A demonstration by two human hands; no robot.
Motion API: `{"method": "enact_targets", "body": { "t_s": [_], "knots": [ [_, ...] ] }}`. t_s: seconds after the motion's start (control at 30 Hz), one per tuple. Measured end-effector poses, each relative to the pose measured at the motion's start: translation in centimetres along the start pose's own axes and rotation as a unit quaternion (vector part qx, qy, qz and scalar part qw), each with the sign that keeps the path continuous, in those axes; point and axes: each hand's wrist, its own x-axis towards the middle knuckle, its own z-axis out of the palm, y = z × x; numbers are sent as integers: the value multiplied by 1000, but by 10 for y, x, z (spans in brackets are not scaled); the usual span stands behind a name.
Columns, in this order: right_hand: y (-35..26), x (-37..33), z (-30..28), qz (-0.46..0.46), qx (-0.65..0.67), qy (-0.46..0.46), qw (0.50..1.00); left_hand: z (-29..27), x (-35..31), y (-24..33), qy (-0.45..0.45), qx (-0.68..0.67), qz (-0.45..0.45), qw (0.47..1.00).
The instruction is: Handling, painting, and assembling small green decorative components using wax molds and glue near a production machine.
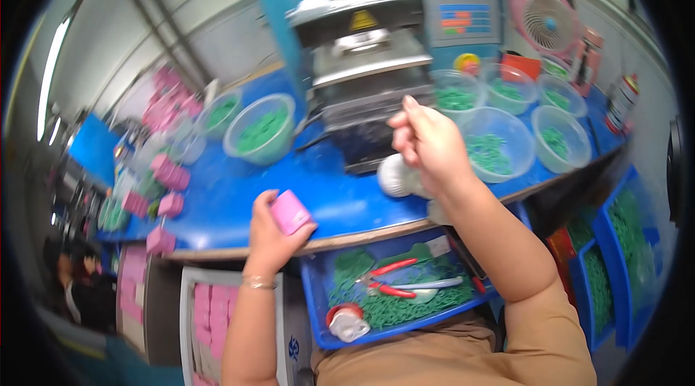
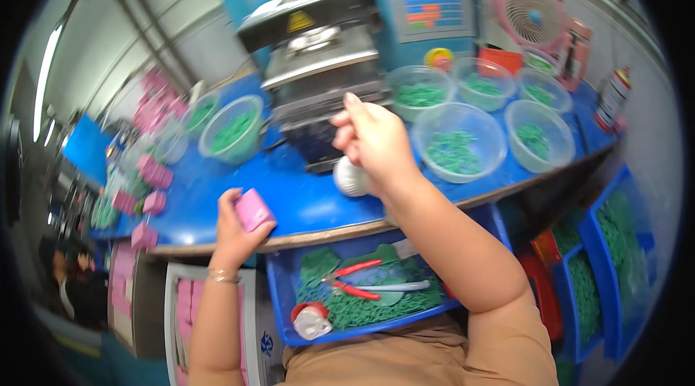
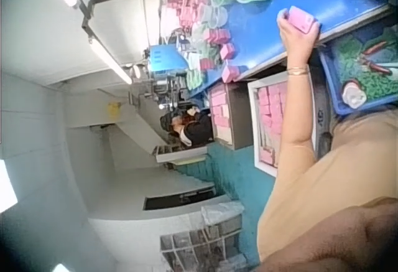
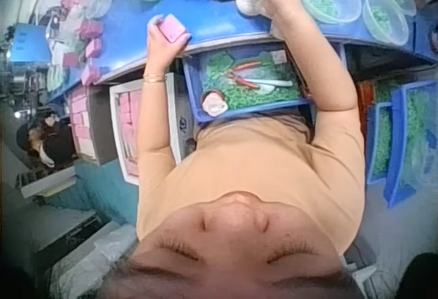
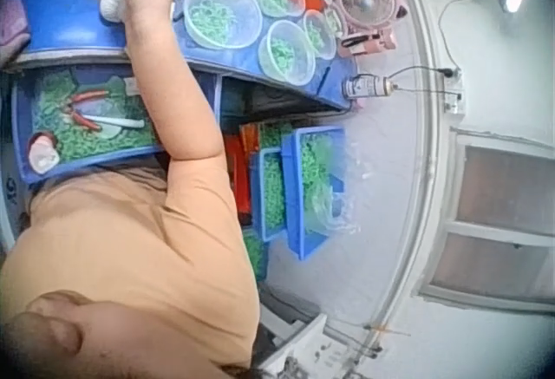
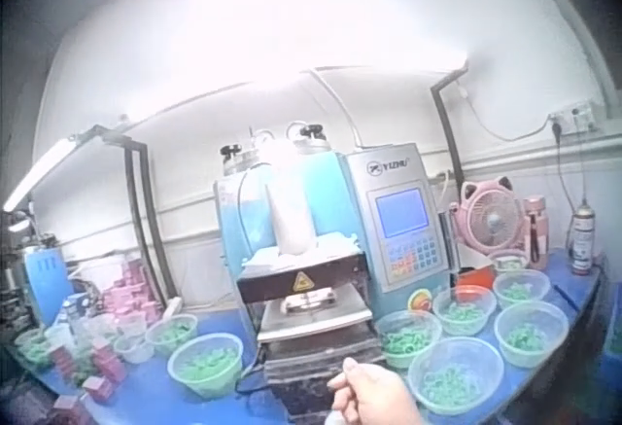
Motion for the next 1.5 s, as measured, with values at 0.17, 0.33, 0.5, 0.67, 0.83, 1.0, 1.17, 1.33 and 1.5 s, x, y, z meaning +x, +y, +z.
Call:
{"method": "enact_targets", "body": {
  "t_s": [0.17, 0.33, 0.5, 0.67, 0.83, 1.0, 1.17, 1.33, 1.5],
  "knots": [
    [66, -39, 12, -186, -399, -192, 877, -8, -38, 25, 17, -16, -41, 999],
    [75, -62, 21, -356, -586, -206, 698, -23, -131, -3, 67, 64, 88, 992],
    [81, -66, 20, -354, -563, -205, 718, -57, -210, -75, 169, 187, -203, 946],
    [84, -69, 22, -350, -582, -180, 712, -126, -279, -130, 202, 245, -414, 853],
    [86, -68, 22, -337, -580, -174, 721, -171, -355, -156, 64, 294, -500, 812],
    [86, -67, 21, -330, -592, -173, 715, -173, -369, -165, 87, -39, -605, 790],
    [91, -68, 19, -310, -582, -168, 733, -194, -379, -175, 91, -170, -602, 775],
    [91, -68, 17, -312, -594, -170, 722, -184, -312, -201, -5, 241, -470, 849],
    [91, -67, 17, -326, -606, -177, 704, -177, -289, -249, 10, 169, -518, 839]
  ]
}}
